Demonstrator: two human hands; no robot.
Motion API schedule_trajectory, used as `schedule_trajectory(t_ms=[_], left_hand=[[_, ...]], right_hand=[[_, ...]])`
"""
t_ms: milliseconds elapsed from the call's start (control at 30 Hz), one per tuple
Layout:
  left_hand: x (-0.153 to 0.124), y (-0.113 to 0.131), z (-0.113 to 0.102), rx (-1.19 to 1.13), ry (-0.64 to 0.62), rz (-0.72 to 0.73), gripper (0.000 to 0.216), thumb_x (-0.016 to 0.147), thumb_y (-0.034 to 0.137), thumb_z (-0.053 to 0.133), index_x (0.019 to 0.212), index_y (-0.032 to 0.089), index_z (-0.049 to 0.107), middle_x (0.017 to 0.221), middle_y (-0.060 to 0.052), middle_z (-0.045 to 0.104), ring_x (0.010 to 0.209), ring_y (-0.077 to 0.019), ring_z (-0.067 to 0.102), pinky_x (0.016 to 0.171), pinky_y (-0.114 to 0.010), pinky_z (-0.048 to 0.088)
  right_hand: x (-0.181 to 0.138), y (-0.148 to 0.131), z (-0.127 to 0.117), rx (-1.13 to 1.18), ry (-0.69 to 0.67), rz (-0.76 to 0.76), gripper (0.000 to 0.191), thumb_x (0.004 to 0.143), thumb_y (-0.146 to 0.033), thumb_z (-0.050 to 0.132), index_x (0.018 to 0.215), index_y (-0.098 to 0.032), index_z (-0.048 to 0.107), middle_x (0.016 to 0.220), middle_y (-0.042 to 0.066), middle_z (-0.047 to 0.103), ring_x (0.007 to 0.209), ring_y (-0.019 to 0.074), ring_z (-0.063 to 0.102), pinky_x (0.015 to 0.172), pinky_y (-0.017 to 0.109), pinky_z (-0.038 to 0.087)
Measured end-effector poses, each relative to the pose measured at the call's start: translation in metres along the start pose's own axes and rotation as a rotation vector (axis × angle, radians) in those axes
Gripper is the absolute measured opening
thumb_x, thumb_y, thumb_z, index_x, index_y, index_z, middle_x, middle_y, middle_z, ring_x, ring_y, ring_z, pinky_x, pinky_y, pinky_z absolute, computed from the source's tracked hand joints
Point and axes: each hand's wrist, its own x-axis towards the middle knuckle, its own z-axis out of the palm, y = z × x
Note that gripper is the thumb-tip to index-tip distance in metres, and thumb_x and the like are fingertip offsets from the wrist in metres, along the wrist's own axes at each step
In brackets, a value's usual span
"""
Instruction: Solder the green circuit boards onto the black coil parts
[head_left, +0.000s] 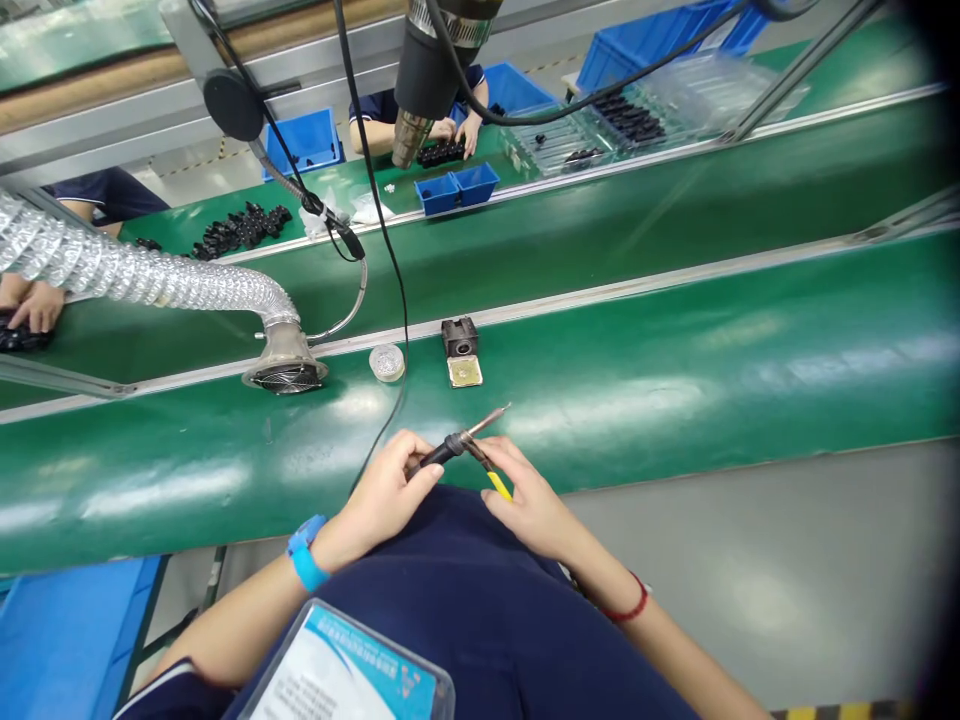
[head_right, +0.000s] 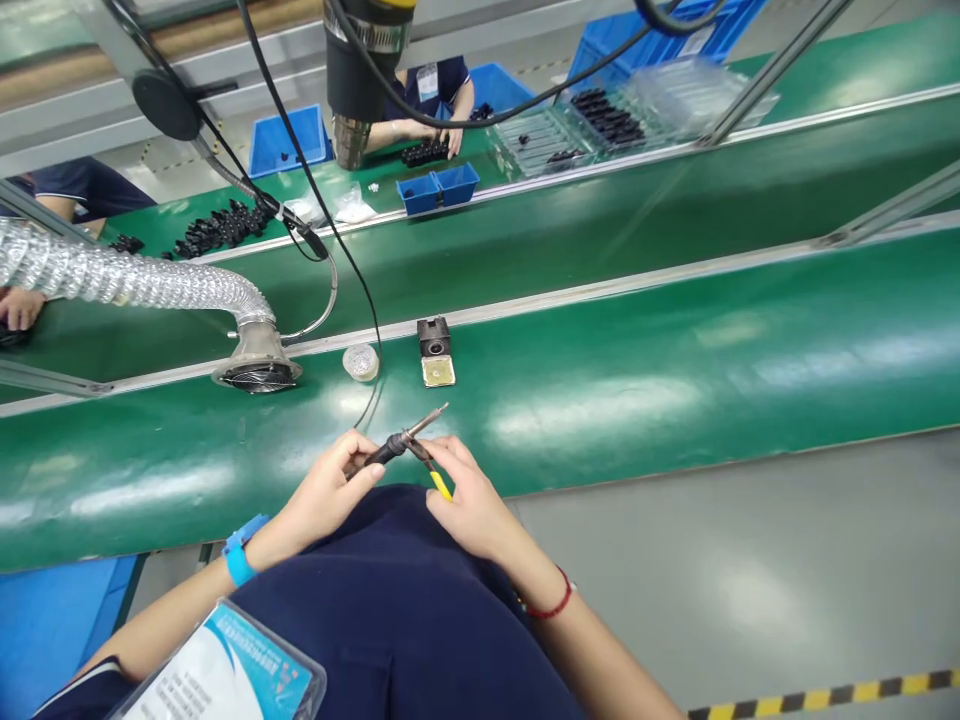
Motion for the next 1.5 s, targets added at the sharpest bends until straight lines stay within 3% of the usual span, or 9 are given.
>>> schedule_trajectory(t_ms=[100,300,567,633,800,900,1133,1367,1500], left_hand=[[-0.002,0.001,-0.003,0.076,0.065,0.049,0.015,0.081,0.031,0.053,0.081,0.016,0.052,0.079,-0.001,0.049,0.069,-0.0113,0.044,0.064,-0.024,0.036],[0.004,-0.006,-0.016,-0.693,-0.665,-0.331,0.046,0.08,0.055,0.045,0.088,0.01,0.055,0.064,-0.003,0.056,0.033,-0.0047,0.03,0.035,-0.022,0.018],[0.002,0.0,-0.001,0.254,0.05,0.146,0.008,0.079,0.024,0.053,0.08,0.017,0.05,0.079,-0.002,0.051,0.074,-0.0141,0.045,0.069,-0.027,0.036],[0.002,-0.001,-0.003,0.228,0.016,0.118,0.011,0.081,0.027,0.05,0.08,0.016,0.051,0.077,-0.002,0.051,0.071,-0.0138,0.045,0.066,-0.026,0.037],[0.001,-0.005,-0.016,-0.558,-0.643,-0.34,0.043,0.082,0.051,0.041,0.089,0.011,0.055,0.064,-0.002,0.054,0.037,-0.0064,0.033,0.038,-0.022,0.023],[0.001,-0.007,-0.014,-0.56,-0.512,-0.302,0.036,0.081,0.048,0.049,0.085,0.012,0.053,0.073,-0.004,0.057,0.046,-0.0071,0.042,0.043,-0.021,0.03],[-0.003,-0.006,0.0,0.235,0.076,0.175,0.011,0.081,0.027,0.053,0.081,0.016,0.054,0.082,-0.003,0.052,0.079,-0.0155,0.046,0.074,-0.029,0.038],[0.0,0.004,-0.024,-0.538,-0.636,-0.352,0.046,0.083,0.053,0.041,0.089,0.01,0.056,0.067,-0.004,0.056,0.037,-0.0057,0.035,0.038,-0.022,0.025],[0.0,0.0,-0.017,-0.347,-0.294,-0.198,0.029,0.079,0.043,0.055,0.08,0.015,0.048,0.071,0.0,0.053,0.054,-0.0076,0.043,0.049,-0.02,0.032]], right_hand=[[-0.001,0.0,0.004,0.031,0.022,0.023,0.056,0.068,-0.01,0.041,0.122,-0.022,0.051,0.102,0.006,0.052,0.1,0.0204,0.05,0.096,0.041,0.04],[-0.003,-0.002,0.0,0.064,-0.034,-0.136,0.049,0.069,-0.009,0.044,0.115,-0.021,0.055,0.111,0.008,0.053,0.109,0.0212,0.048,0.099,0.038,0.039],[-0.004,0.005,0.007,0.012,0.035,0.059,0.055,0.07,-0.013,0.043,0.123,-0.022,0.05,0.113,0.006,0.052,0.111,0.0205,0.047,0.103,0.042,0.035],[-0.006,0.007,0.01,0.033,0.037,0.083,0.055,0.069,-0.012,0.041,0.122,-0.021,0.051,0.107,0.006,0.053,0.103,0.0199,0.051,0.099,0.041,0.04],[-0.01,0.007,0.01,0.081,-0.015,-0.088,0.047,0.069,-0.015,0.047,0.115,-0.02,0.056,0.117,0.009,0.053,0.115,0.0229,0.047,0.103,0.04,0.037],[-0.009,0.009,0.01,0.083,0.036,-0.103,0.048,0.072,-0.016,0.048,0.119,-0.021,0.054,0.121,0.009,0.051,0.118,0.0227,0.045,0.105,0.04,0.035],[-0.009,0.011,0.013,0.05,0.07,0.034,0.052,0.069,-0.012,0.044,0.12,-0.02,0.053,0.112,0.008,0.053,0.112,0.0219,0.047,0.104,0.045,0.035],[-0.011,0.006,0.008,0.073,0.006,-0.117,0.048,0.071,-0.014,0.048,0.117,-0.021,0.055,0.119,0.008,0.052,0.117,0.0228,0.045,0.104,0.041,0.036],[-0.01,0.008,0.005,0.061,-0.012,-0.068,0.05,0.072,-0.015,0.047,0.121,-0.021,0.051,0.12,0.009,0.05,0.118,0.022,0.044,0.105,0.042,0.034]])
